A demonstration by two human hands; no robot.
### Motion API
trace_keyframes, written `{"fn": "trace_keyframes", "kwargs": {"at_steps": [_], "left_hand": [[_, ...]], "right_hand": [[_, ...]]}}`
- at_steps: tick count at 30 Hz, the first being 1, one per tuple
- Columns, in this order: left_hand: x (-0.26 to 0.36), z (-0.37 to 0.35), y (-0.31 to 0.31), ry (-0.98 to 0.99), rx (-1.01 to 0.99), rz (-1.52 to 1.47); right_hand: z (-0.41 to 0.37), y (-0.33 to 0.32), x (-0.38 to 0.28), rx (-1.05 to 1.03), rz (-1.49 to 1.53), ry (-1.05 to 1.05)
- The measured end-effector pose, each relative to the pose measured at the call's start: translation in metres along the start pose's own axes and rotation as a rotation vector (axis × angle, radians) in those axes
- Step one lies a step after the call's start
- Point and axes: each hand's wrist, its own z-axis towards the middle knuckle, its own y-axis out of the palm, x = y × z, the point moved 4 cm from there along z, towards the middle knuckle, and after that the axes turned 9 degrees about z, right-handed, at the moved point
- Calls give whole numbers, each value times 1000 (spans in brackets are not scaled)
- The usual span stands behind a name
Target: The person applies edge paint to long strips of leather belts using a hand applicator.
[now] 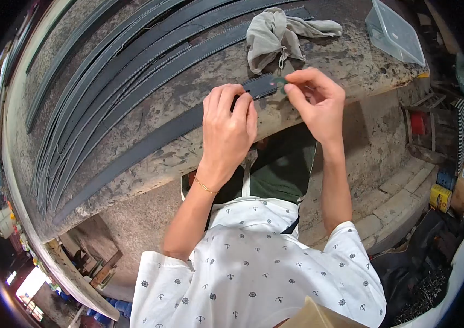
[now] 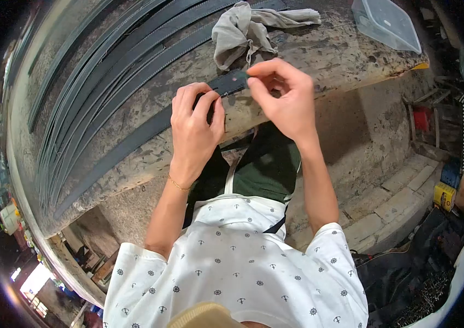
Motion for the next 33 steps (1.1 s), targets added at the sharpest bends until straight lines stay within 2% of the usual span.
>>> {"fn": "trace_keyframes", "kwargs": {"at_steps": [2, 4, 8, 33], "left_hand": [[0, 0, -1, -2, -3, 2], [-1, 0, 0, -3, -8, 2], [-1, 0, -1, 11, 4, 26], [-6, -2, -1, 2, 53, -39]], "right_hand": [[3, 6, 4, -22, 1, 10], [5, 11, 1, -107, -202, -3], [4, 15, 0, -157, -264, -63], [4, 15, 2, -210, -303, -25]]}}
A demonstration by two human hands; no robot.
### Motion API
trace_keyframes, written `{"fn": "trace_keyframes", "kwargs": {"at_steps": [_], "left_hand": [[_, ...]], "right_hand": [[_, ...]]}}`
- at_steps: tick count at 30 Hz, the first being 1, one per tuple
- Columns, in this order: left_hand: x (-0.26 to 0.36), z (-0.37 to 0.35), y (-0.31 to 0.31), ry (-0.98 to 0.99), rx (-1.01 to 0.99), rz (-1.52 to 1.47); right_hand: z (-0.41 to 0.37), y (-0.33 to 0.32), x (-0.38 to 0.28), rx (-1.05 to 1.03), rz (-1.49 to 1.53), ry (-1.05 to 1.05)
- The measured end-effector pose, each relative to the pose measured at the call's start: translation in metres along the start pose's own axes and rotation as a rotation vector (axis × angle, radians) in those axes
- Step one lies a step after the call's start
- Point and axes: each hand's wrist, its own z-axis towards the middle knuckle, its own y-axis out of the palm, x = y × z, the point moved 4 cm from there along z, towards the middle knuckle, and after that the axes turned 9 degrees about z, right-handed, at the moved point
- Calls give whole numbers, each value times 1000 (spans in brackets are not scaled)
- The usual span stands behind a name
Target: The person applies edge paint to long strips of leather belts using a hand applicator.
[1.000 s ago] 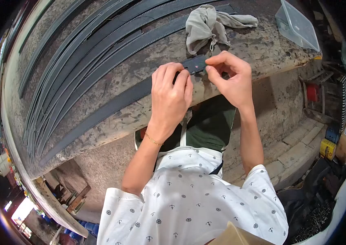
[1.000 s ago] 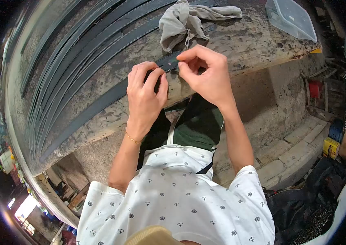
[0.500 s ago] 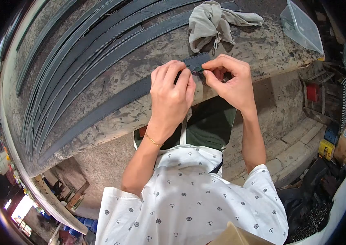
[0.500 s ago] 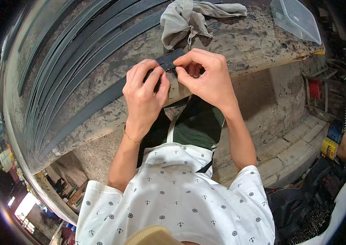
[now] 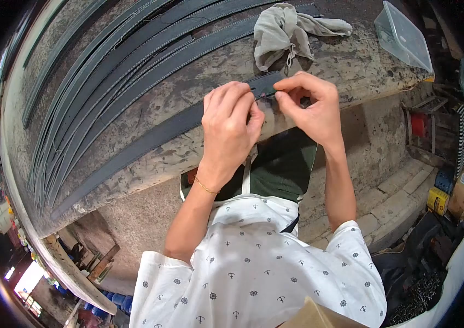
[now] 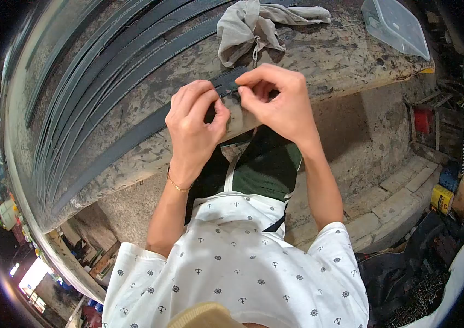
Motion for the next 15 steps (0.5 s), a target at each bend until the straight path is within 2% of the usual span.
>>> {"fn": "trace_keyframes", "kwargs": {"at_steps": [1, 3, 8, 9, 15], "left_hand": [[2, 0, -2, 0, 1, 0], [-3, -1, -6, -243, 20, -166], [-11, -1, -13, -190, 58, -42], [-16, -2, -14, -182, 18, -37], [-17, -2, -12, -149, -64, -7]], "right_hand": [[-1, -3, 5, 82, 117, 34], [-2, -8, 11, 162, 235, 65], [-3, -8, 5, 111, 111, 7], [-3, -6, 1, 77, 28, -18], [-3, -4, 0, 49, 11, -20]]}}
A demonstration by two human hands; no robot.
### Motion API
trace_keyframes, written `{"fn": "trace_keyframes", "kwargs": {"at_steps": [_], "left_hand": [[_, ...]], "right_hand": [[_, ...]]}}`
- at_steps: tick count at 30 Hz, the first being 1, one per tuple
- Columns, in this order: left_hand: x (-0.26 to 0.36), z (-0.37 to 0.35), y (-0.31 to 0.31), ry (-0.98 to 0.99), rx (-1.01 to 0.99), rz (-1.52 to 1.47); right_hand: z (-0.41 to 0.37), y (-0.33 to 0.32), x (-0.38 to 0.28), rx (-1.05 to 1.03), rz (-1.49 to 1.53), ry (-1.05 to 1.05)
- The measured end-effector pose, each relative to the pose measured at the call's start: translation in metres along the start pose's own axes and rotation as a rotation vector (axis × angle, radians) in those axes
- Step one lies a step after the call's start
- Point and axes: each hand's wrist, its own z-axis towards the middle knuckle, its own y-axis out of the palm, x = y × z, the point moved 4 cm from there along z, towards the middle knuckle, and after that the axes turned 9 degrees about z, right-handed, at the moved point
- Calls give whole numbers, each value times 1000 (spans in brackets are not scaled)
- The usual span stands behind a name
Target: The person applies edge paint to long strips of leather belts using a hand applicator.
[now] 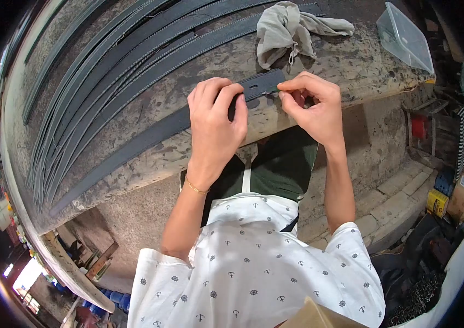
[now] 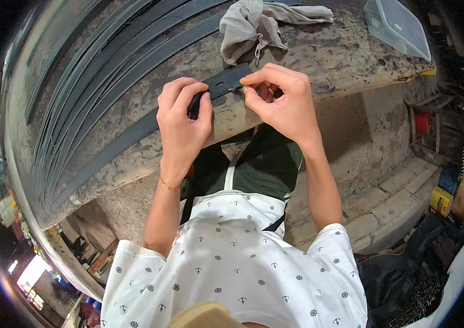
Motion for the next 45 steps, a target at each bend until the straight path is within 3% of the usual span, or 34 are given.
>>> {"fn": "trace_keyframes", "kwargs": {"at_steps": [2, 4, 8, 13, 15, 16, 18, 19, 20, 22, 23, 33, 38, 45], "left_hand": [[5, 1, 2, 10, -16, 10], [19, 4, 6, 136, -28, 83], [26, 9, 16, 154, -37, 109], [22, 9, 13, 198, -38, 85], [2, 8, 8, -41, 30, -103], [-5, 12, -1, 6, 120, 67], [-16, 12, -14, -162, 96, 143], [-16, 13, -15, -125, 94, 156], [-12, 12, -13, -126, 94, 157], [17, 7, -4, 121, 15, 80], [25, 5, 0, 138, -46, 100], [34, -1, 21, 153, 13, 160], [35, 2, 23, 162, -68, 237], [34, 1, 17, 146, -47, 131]], "right_hand": [[-1, -1, 1, -8, -11, -11], [-3, -7, 7, 162, 245, 67], [-3, -21, 17, 265, 367, 59], [-2, -23, 19, 277, 415, 55], [-2, -23, 22, 254, 494, 54], [-2, -23, 22, 256, 494, 55], [-2, -22, 21, 262, 470, 64], [-1, -22, 21, 262, 470, 62], [-1, -22, 22, 270, 474, 62], [-1, -21, 21, 270, 482, 62], [0, -22, 21, 266, 486, 66], [-1, -19, 18, 201, 442, 70], [-1, -16, 13, 173, 406, 78], [-1, -18, 13, 173, 404, 67]]}}
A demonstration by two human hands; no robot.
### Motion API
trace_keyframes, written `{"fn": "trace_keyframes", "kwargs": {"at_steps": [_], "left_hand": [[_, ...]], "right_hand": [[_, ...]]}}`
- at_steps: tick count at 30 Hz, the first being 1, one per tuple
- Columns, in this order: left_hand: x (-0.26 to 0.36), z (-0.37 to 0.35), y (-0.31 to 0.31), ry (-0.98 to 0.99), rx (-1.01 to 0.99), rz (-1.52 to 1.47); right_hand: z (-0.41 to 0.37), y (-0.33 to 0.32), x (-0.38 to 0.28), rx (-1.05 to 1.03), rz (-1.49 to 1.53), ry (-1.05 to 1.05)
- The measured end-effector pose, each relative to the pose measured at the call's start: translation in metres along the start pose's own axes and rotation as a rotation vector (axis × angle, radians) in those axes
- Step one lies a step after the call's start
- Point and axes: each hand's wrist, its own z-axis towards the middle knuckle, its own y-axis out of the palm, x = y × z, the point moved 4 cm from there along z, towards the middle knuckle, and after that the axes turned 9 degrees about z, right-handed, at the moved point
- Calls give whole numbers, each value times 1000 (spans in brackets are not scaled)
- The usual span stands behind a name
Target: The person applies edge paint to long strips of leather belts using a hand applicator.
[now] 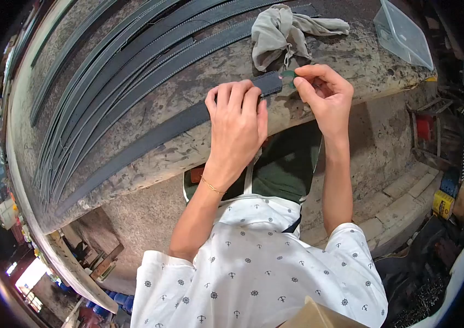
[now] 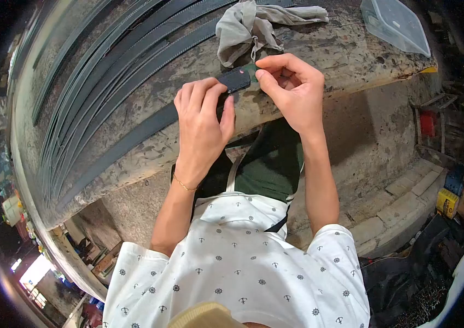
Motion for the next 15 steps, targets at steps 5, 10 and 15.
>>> {"fn": "trace_keyframes", "kwargs": {"at_steps": [5, 10, 15], "left_hand": [[6, 0, 1, 36, -42, 78], [10, 6, 3, 74, -128, 200], [9, 2, 8, 92, -87, 192]], "right_hand": [[0, -2, 0, 2, -11, 23], [1, -3, 1, 7, 47, 29], [0, -2, 0, 17, 65, 29]]}}
